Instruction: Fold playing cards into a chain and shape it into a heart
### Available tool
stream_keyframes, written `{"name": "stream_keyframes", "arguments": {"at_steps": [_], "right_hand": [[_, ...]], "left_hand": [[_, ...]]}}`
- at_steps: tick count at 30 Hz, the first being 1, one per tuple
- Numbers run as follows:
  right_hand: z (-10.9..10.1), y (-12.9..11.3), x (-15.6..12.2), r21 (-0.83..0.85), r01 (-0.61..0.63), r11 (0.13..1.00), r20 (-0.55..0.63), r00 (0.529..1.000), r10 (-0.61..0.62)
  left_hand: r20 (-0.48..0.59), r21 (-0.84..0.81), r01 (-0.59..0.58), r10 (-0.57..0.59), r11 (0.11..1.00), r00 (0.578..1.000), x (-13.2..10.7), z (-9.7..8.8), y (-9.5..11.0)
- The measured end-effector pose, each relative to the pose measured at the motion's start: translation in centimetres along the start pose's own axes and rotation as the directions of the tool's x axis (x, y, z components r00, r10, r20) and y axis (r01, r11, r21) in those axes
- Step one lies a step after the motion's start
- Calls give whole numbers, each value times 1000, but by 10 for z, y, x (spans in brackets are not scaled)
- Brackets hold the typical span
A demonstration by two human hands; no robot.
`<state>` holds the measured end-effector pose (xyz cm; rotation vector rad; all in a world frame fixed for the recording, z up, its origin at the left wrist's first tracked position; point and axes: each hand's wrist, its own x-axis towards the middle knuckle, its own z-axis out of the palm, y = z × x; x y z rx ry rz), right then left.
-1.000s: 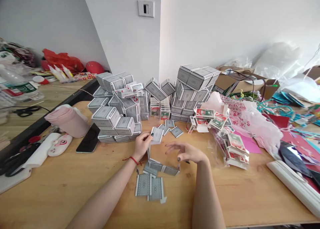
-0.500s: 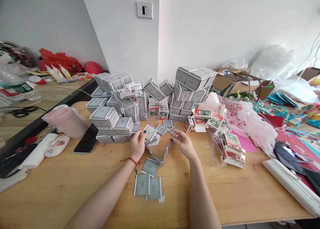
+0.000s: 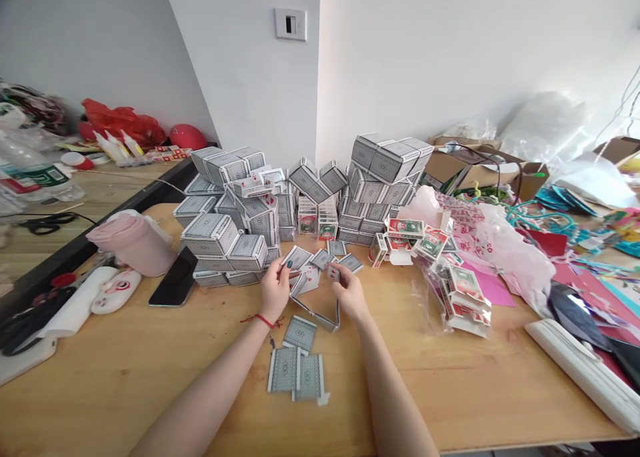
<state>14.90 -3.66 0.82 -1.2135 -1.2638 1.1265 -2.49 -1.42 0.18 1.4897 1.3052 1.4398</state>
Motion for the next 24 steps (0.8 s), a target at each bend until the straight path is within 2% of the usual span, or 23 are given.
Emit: {"name": "stream_keyframes", "arguments": {"at_steps": [5, 12, 17, 24], "right_hand": [[10, 9, 1, 69, 62, 996, -71, 996, -57], [3, 9, 6, 63, -47, 997, -157, 986, 57], [-3, 9, 9, 39, -112, 993, -246, 962, 118], [-5, 10, 12, 40, -163, 986, -225, 960, 168]], "left_hand": [[147, 45, -49, 42, 998, 988, 4, 1, -4], [216, 49, -10, -1, 999, 976, 6, 1, -12], [227, -33, 57, -48, 998, 973, 5, 5, -13], [203, -38, 38, -30, 999, 979, 3, 6, -11]]}}
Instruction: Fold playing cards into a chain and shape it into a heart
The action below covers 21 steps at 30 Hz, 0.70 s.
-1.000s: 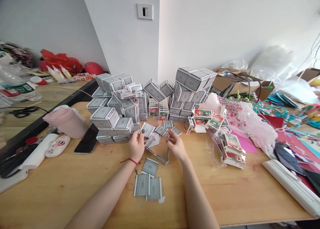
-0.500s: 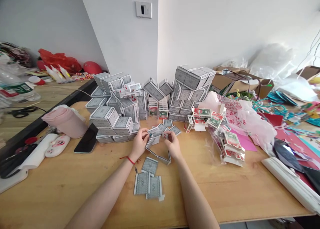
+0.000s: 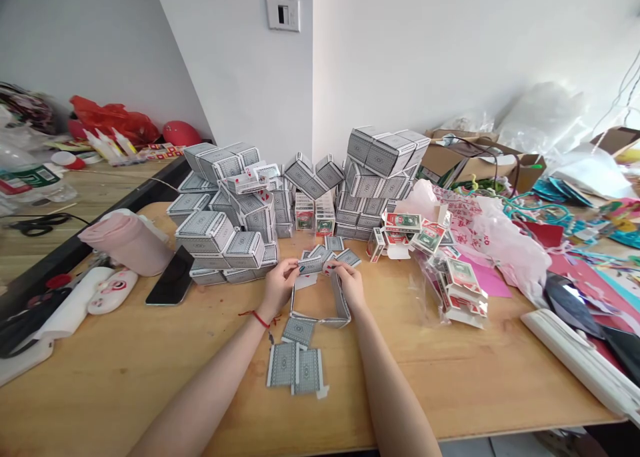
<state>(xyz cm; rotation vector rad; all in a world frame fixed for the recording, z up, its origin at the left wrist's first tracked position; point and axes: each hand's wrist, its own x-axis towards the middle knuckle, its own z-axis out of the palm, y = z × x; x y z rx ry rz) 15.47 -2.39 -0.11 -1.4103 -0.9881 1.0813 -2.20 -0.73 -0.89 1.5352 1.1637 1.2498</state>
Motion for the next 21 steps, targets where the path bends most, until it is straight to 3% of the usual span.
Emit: {"name": "stream_keyframes", "arguments": {"at_steps": [9, 21], "right_hand": [[2, 1, -1, -14, 0, 1000, 5, 1000, 0], [9, -5, -9, 49, 37, 998, -27, 999, -35]], "left_hand": [[-25, 97, -34, 37, 995, 999, 0, -4, -2], [44, 179, -87, 80, 980, 996, 1, -5, -1]]}}
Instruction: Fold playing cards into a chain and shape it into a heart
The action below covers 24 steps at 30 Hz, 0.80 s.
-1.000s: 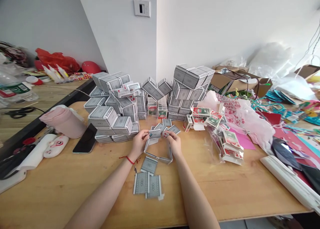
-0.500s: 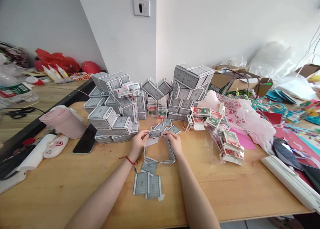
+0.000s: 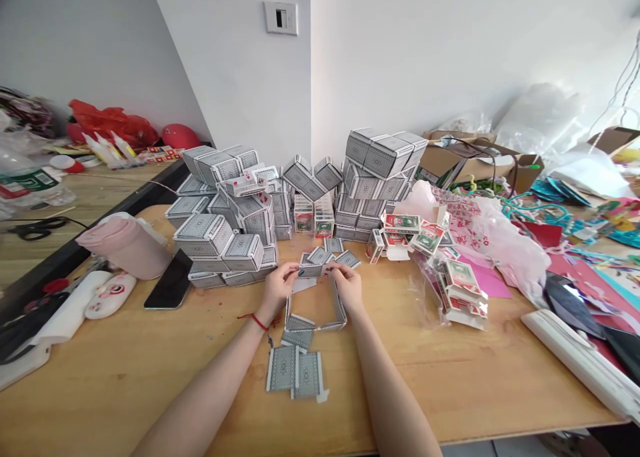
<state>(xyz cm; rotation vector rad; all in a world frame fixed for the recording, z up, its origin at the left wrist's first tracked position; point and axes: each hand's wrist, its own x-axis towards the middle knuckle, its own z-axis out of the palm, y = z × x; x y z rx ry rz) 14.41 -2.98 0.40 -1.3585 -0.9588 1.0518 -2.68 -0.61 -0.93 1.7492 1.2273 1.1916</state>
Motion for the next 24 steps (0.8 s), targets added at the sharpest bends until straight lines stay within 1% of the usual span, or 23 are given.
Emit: {"name": "stream_keyframes", "arguments": {"at_steps": [5, 12, 17, 21, 24], "right_hand": [[-1, 1, 1, -6, 17, 1000, 7, 1000, -17], [-1, 3, 2, 21, 40, 999, 7, 999, -40], [1, 3, 1, 60, -1, 998, -4, 1000, 1], [0, 3, 2, 65, 29, 997, -23, 999, -28], [0, 2, 2, 55, 38, 998, -17, 999, -37]], "left_hand": [[14, 29, -24, 23, 999, 1000, 0, -1, 0], [-4, -8, -16, 16, 1000, 1000, 0, 0, -3], [-23, -21, -5, 5, 1000, 1000, 1, -1, -3], [-18, -30, -20, 20, 999, 1000, 1, 0, -4], [-14, -37, -17, 17, 999, 1000, 2, 0, -4]]}}
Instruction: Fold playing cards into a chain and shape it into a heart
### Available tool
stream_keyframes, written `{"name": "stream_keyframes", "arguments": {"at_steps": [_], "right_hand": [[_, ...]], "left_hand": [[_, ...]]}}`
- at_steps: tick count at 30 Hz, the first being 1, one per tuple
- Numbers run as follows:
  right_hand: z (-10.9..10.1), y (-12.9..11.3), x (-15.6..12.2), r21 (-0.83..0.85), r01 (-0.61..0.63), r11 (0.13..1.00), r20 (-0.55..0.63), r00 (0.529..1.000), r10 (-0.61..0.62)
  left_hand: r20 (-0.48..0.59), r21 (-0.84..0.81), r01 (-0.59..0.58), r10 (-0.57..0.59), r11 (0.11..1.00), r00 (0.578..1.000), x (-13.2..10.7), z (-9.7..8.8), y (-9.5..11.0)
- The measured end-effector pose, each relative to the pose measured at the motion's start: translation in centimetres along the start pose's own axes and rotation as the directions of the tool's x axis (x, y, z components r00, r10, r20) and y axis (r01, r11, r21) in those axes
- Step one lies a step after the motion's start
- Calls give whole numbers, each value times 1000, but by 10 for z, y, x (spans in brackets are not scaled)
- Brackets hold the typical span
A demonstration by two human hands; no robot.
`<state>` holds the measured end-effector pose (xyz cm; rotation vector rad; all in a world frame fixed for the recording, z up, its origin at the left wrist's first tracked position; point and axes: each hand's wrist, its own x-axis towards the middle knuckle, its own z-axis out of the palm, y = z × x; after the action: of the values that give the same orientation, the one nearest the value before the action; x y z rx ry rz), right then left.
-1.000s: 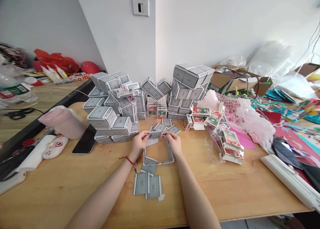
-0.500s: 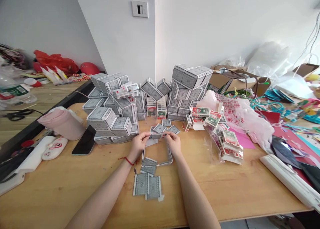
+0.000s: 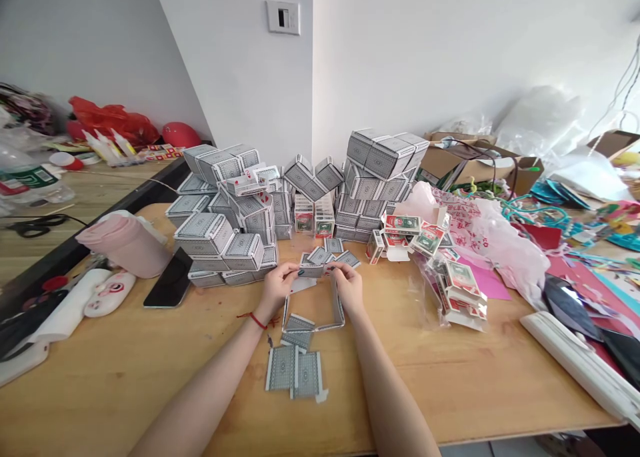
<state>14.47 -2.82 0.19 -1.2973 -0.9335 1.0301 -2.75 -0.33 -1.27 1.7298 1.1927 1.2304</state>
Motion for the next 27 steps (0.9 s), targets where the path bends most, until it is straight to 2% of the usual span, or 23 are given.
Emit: {"name": "stream_keyframes", "arguments": {"at_steps": [5, 13, 27], "right_hand": [[1, -1, -1, 4, 6, 1000, 10, 1000, -6], [2, -1, -1, 54, -22, 998, -5, 1000, 22], [3, -6, -3, 72, 11, 997, -2, 1000, -11]], "left_hand": [[-19, -9, 28, -28, 1000, 999, 0, -1, 0], [-28, -14, -3, 2, 1000, 1000, 0, -2, 2], [-27, -51, 1, -2, 999, 1000, 0, -2, 4]]}}
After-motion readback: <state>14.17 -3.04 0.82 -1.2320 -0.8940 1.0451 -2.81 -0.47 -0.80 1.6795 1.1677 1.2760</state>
